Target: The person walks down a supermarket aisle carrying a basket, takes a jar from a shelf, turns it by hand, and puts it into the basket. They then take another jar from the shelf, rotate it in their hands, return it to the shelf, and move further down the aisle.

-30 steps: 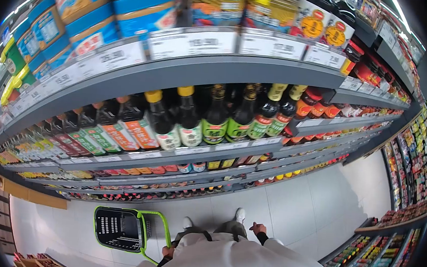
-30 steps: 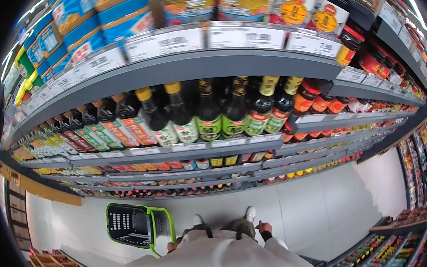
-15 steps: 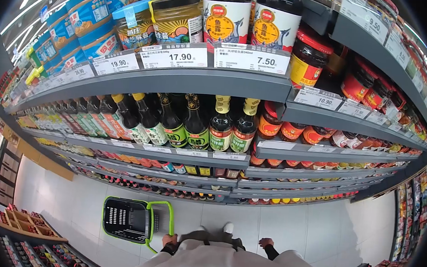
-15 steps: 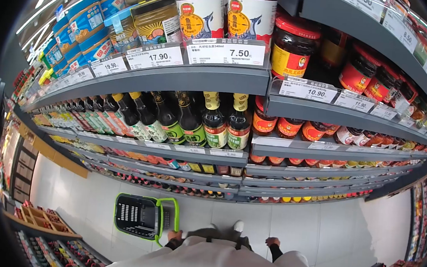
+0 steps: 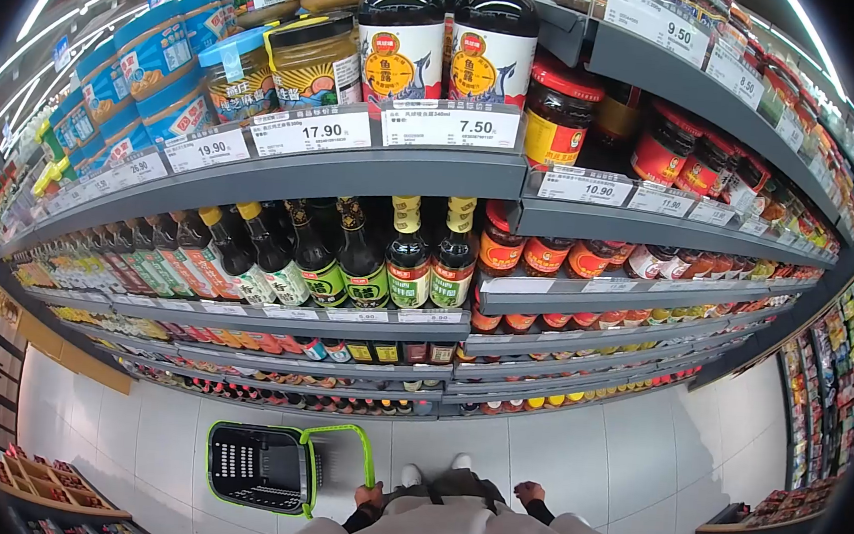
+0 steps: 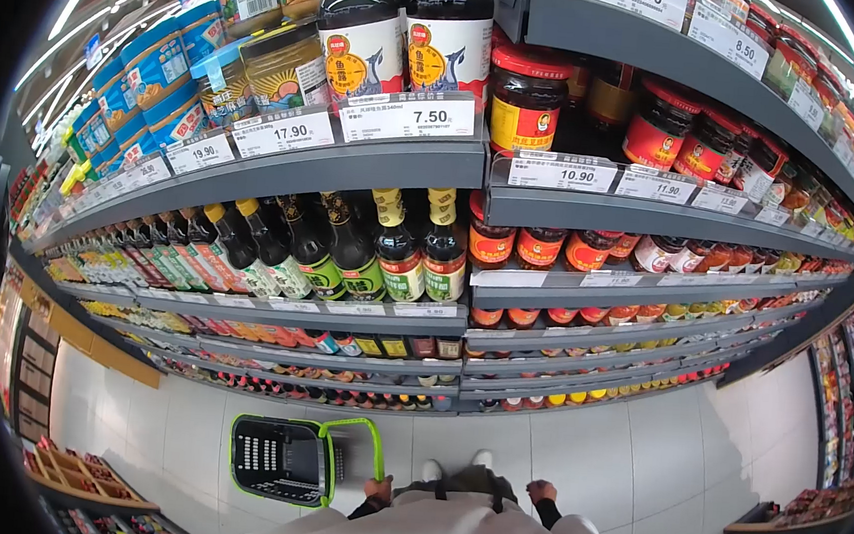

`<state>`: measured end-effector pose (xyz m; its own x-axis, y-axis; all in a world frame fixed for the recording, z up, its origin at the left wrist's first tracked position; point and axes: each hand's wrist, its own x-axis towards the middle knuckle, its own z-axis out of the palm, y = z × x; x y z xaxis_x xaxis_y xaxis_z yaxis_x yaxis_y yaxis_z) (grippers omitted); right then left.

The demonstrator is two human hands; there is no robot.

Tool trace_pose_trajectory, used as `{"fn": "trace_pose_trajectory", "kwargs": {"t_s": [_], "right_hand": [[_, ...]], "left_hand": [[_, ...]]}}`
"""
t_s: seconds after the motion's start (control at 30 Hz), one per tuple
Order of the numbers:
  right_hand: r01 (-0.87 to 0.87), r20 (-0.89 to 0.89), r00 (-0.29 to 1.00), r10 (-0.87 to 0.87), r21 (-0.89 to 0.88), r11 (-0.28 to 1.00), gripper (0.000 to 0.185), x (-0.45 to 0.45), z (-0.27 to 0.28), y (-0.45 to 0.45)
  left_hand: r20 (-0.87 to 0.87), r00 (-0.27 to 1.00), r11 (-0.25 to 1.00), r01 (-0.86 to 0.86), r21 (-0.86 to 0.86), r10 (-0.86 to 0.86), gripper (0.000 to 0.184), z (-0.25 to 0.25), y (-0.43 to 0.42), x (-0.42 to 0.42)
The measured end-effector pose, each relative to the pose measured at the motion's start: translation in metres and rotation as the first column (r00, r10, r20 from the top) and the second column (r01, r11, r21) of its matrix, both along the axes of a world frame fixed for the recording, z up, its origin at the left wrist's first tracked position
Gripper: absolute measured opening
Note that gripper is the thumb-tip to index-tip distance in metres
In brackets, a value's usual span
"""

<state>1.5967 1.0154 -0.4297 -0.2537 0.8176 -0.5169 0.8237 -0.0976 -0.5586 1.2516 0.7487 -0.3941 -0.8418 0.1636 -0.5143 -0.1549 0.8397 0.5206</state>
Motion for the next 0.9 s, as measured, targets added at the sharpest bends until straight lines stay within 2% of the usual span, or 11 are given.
{"fn": "trace_pose_trajectory", "kwargs": {"t_s": [0.07, 0.2, 0.3, 0.33, 0.43, 0.47, 0.57, 0.67, 0.83, 0.87, 0.9], "right_hand": [[0.049, 0.055, 0.997, -0.046, -0.059, 0.997, 0.027, 0.027, -0.004, 0.005], [0.072, 0.192, 0.98, -0.055, -0.083, 0.994, 0.031, 0.078, -0.019, 0.023], [0.072, 0.215, 0.976, -0.04, -0.143, 0.987, 0.033, 0.109, -0.048, 0.054], [0.219, 0.195, 0.965, -0.175, -0.235, 0.947, 0.034, 0.104, -0.02, 0.063], [0.107, 0.236, 0.969, -0.074, -0.128, 0.986, 0.028, 0.118, -0.018, 0.096], [-0.229, 0.423, 0.886, 0.192, 0.037, 0.973, 0.028, 0.125, -0.015, 0.11], [-0.719, 0.475, 0.478, 0.739, -0.272, 0.64, 0.026, 0.158, -0.053, 0.164], [-0.649, 0.519, 0.614, 0.595, -0.097, 0.755, 0.038, 0.186, -0.044, 0.2], [-0.691, 0.572, 0.548, 0.611, -0.101, 0.715, 0.043, 0.221, -0.041, 0.239], [-0.632, 0.566, 0.618, 0.546, -0.056, 0.773, 0.043, 0.224, -0.038, 0.241], [-0.562, 0.557, 0.682, 0.473, -0.014, 0.827, 0.043, 0.23, -0.038, 0.239]], "left_hand": [[0.034, 0.998, 0.999, -0.044, 0.029, 0.043, 0.04, -0.006, 0.006, 0.006], [0.515, 0.842, 0.926, -0.308, 0.218, 0.159, 0.027, -0.039, 0.018, 0.007], [0.53, 0.834, 0.951, -0.27, 0.154, 0.151, 0.027, -0.03, 0.04, 0.017], [0.512, 0.845, 0.958, -0.254, 0.131, 0.155, 0.025, -0.036, 0.047, 0.022], [0.241, 0.965, 0.994, -0.093, -0.06, 0.105, 0.037, -0.118, 0.051, 0.033], [0.144, 0.983, 0.985, -0.09, -0.147, 0.112, 0.04, -0.102, 0.058, 0.045], [-0.04, 0.99, 0.913, -0.143, -0.383, 0.138, 0.041, -0.055, 0.087, 0.075], [0.082, 0.99, 0.939, -0.078, -0.334, 0.112, 0.037, -0.059, 0.109, 0.096], [0.274, 0.957, 0.976, -0.033, -0.213, 0.092, 0.034, -0.068, 0.138, 0.16], [0.238, 0.891, 0.885, 0.432, -0.176, -0.387, 0.035, -0.086, 0.136, 0.163], [0.261, 0.957, 0.945, 0.199, -0.261, -0.129, 0.033, -0.033, 0.167, 0.194]]}}
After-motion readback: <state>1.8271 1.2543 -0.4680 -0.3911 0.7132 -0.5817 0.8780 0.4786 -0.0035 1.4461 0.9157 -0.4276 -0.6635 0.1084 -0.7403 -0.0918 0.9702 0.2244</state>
